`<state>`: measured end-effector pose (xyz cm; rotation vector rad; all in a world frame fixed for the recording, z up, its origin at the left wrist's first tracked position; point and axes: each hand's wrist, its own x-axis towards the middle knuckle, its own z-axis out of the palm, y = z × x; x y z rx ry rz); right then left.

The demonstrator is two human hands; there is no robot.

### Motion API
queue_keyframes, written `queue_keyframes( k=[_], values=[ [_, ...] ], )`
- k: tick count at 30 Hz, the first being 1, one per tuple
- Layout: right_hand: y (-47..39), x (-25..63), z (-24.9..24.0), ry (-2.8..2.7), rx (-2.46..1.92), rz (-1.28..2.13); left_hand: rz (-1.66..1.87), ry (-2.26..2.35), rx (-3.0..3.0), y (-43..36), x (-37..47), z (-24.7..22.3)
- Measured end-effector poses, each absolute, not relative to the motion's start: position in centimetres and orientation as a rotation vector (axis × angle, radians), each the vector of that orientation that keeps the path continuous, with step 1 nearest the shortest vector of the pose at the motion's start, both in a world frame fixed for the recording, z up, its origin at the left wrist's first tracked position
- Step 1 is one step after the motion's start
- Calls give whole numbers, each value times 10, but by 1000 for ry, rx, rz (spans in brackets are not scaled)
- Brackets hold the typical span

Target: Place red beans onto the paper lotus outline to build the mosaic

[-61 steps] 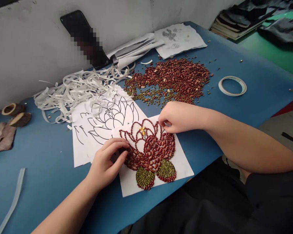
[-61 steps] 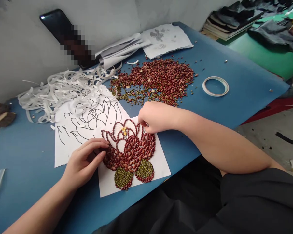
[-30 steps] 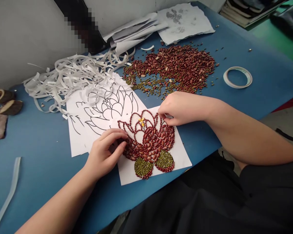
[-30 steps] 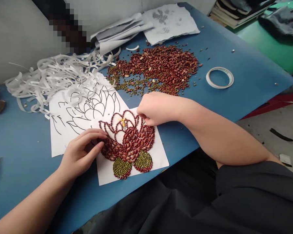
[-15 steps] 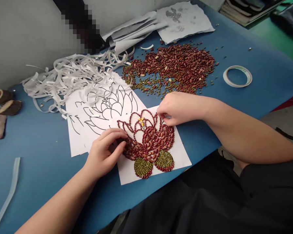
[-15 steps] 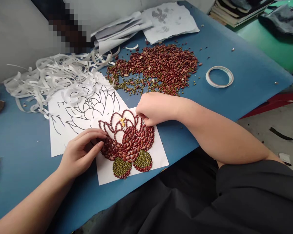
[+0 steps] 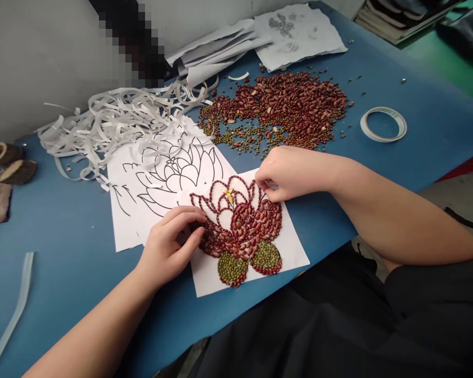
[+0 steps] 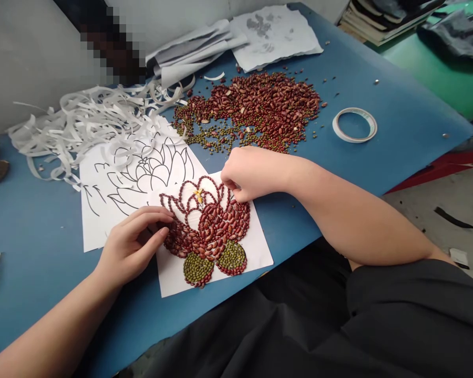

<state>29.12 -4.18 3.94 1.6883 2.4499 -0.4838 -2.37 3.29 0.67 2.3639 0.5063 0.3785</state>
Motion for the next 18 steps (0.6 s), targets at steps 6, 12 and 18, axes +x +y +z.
queue_keyframes(
  k=[6, 12, 18],
  values=[
    [-42, 292, 39, 2469, 1719, -517, 359, 509, 2370, 33, -23, 7],
    [-40, 295, 39, 2427, 1771, -457, 353, 515, 2357, 33, -23, 7],
    [-41, 297, 40, 2537, 1625, -601, 352, 523, 2347, 34, -25, 6]
  ],
)
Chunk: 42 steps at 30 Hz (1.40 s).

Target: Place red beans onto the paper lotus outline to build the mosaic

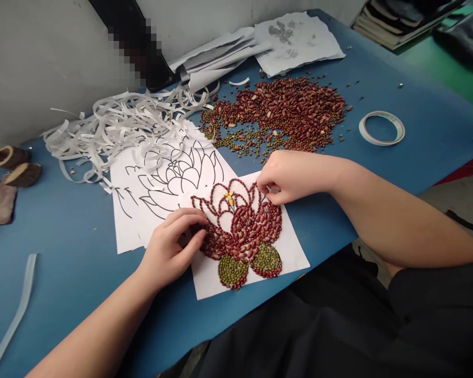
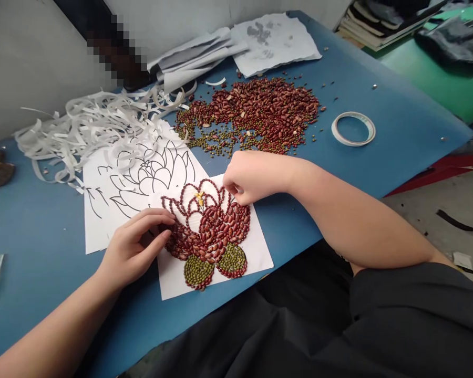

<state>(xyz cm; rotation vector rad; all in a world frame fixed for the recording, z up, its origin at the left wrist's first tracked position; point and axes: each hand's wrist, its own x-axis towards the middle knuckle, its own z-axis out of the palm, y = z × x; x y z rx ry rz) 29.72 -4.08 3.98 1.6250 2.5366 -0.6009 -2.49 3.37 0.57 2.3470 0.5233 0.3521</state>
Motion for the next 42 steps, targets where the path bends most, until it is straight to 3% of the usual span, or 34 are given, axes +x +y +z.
queue_keyframes(
  k=[42],
  values=[
    [-43, 294, 41, 2730, 1343, -594, 341, 530, 2357, 34, -23, 8]
  ],
)
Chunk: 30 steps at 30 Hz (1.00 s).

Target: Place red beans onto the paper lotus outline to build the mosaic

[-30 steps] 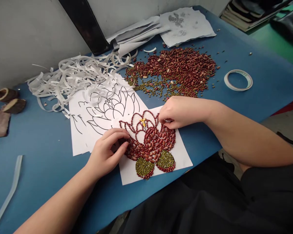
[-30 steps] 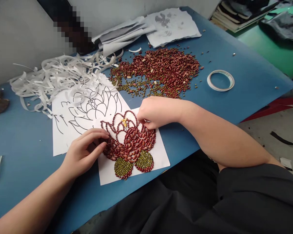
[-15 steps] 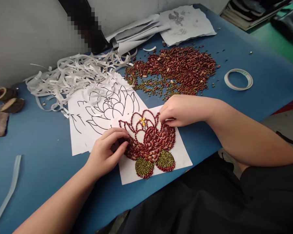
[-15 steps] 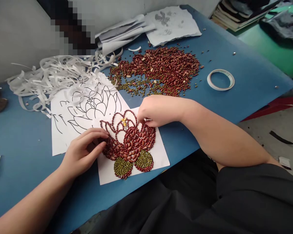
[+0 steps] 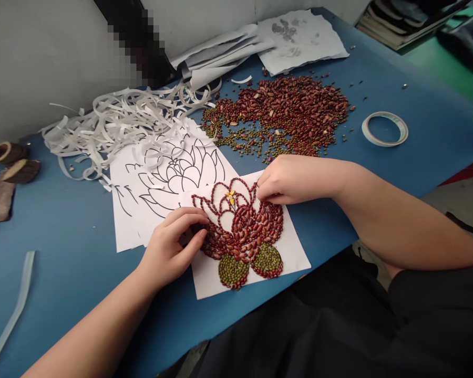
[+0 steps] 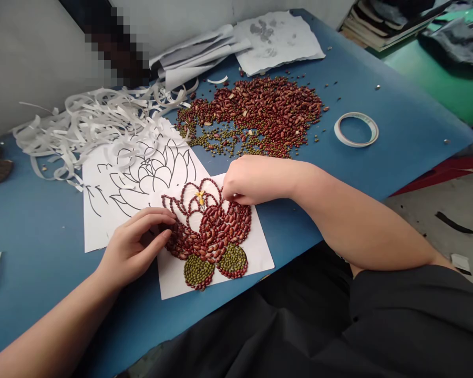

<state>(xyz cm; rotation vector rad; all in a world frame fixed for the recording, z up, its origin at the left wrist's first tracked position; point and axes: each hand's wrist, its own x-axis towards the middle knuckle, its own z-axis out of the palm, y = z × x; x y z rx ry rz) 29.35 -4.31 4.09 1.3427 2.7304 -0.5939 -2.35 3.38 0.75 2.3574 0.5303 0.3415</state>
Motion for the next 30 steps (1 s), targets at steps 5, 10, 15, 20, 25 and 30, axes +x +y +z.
queue_keyframes(
  k=[5, 10, 15, 20, 25, 30],
  values=[
    [-44, 296, 43, 2724, 1356, -549, 343, 519, 2364, 34, -23, 7],
    [-47, 301, 45, 2759, 1407, -518, 343, 519, 2367, 34, -24, 7],
    [-46, 297, 43, 2743, 1352, -569, 344, 533, 2370, 34, -24, 7],
    [-46, 299, 45, 2759, 1375, -595, 358, 519, 2371, 34, -24, 7],
    [-53, 336, 60, 2635, 1899, -347, 358, 525, 2371, 34, -24, 7],
    [-58, 381, 68, 2036, 2551, -106, 356, 514, 2378, 34, -25, 6]
  ],
)
